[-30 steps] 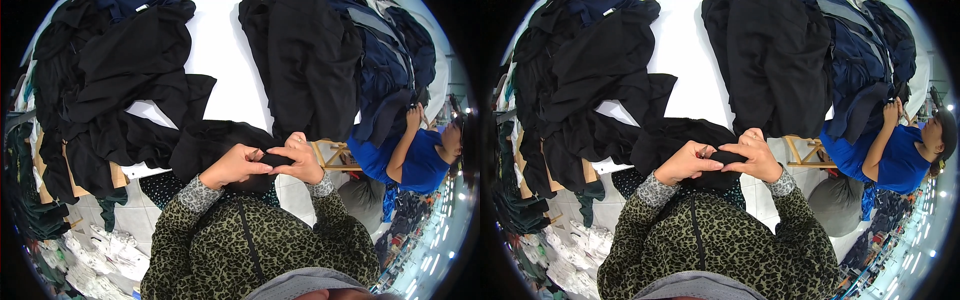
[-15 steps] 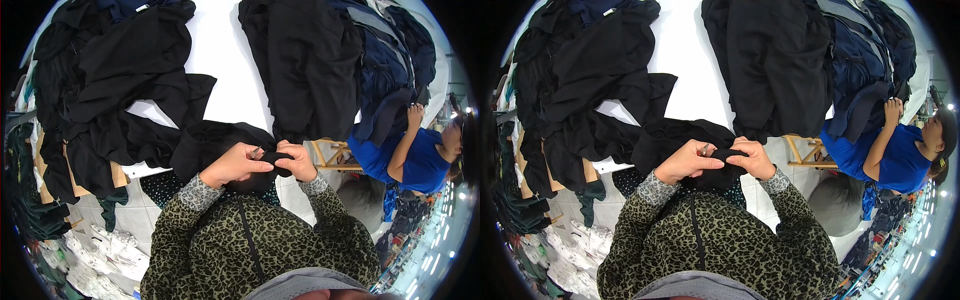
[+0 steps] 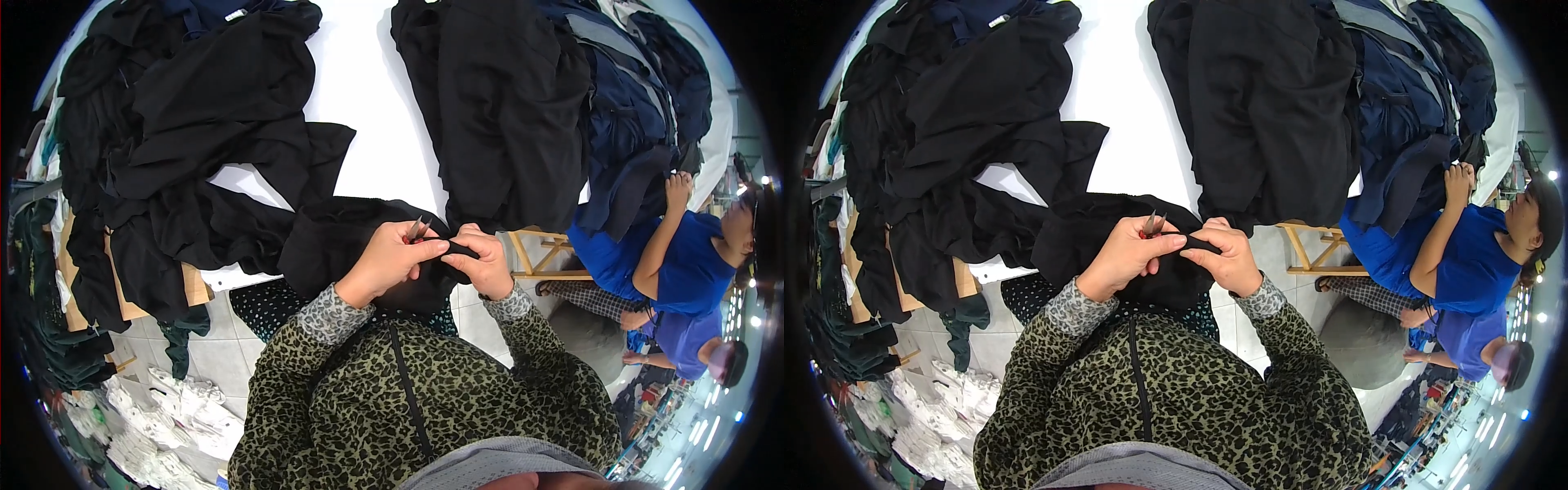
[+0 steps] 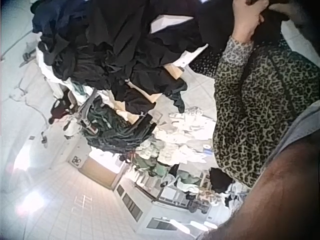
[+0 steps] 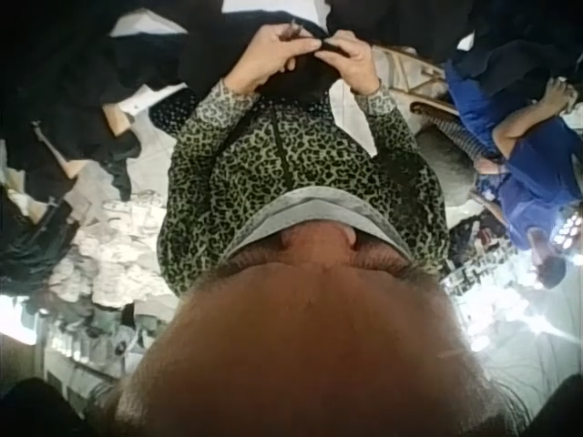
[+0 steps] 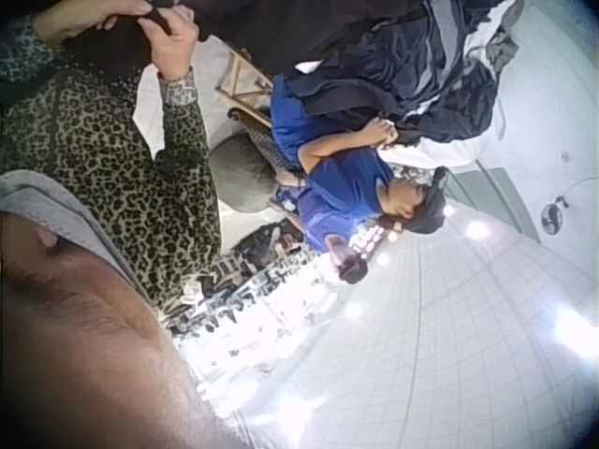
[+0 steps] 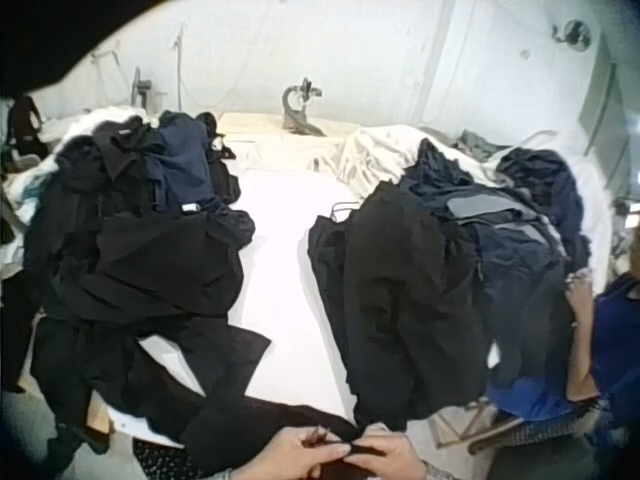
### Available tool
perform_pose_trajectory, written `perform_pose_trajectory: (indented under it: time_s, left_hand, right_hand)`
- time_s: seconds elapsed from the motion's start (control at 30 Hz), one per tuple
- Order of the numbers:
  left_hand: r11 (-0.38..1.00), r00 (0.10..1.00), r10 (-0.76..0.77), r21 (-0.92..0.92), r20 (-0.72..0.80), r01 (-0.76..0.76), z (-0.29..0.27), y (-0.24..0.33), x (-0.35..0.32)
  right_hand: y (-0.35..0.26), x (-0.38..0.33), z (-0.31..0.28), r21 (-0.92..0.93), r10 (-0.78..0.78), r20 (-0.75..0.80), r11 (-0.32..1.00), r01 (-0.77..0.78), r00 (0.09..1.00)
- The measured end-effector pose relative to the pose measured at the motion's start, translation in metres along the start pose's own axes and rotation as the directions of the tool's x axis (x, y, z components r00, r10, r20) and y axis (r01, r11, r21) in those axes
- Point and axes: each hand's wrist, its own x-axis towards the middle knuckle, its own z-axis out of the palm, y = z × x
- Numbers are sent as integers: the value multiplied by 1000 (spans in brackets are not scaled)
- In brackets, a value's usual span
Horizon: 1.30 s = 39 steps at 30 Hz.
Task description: Inspecting black fabric garments and using thread nippers to trim loose thread ends.
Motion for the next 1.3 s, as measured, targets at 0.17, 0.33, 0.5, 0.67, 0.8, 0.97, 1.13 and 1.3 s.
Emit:
perform_pose_trajectory:
  time_s: [0.17,0.33,0.5,0.67,0.8,0.97,1.13,1.3]
  left_hand:
    - [998,1000,-6,-57,-17,5,-2,0,-3]
    - [998,997,17,-58,79,-12,-6,2,-6]
    - [999,993,15,-35,120,-11,-8,5,-9]
    - [1000,989,19,-5,146,-19,-8,5,-10]
    - [999,992,41,-11,123,-40,-8,5,-13]
    - [997,996,76,4,53,-76,-3,9,-15]
    - [994,996,79,-86,47,-74,-2,7,-15]
    - [977,980,195,82,32,-197,-2,0,-19]
  right_hand:
    - [4,-2,1,-102,-122,-72,988,114,990]
    - [6,-4,3,-73,-127,-75,990,122,989]
    - [10,-6,3,-35,-116,-70,993,114,991]
    - [13,-8,2,-2,-115,-47,993,115,992]
    - [5,-8,6,-19,-40,-66,999,39,997]
    - [-22,-3,4,-307,-131,-127,948,87,983]
    - [-17,-4,14,-355,-188,-155,927,123,970]
    - [-11,-12,21,-258,-132,-228,963,71,965]
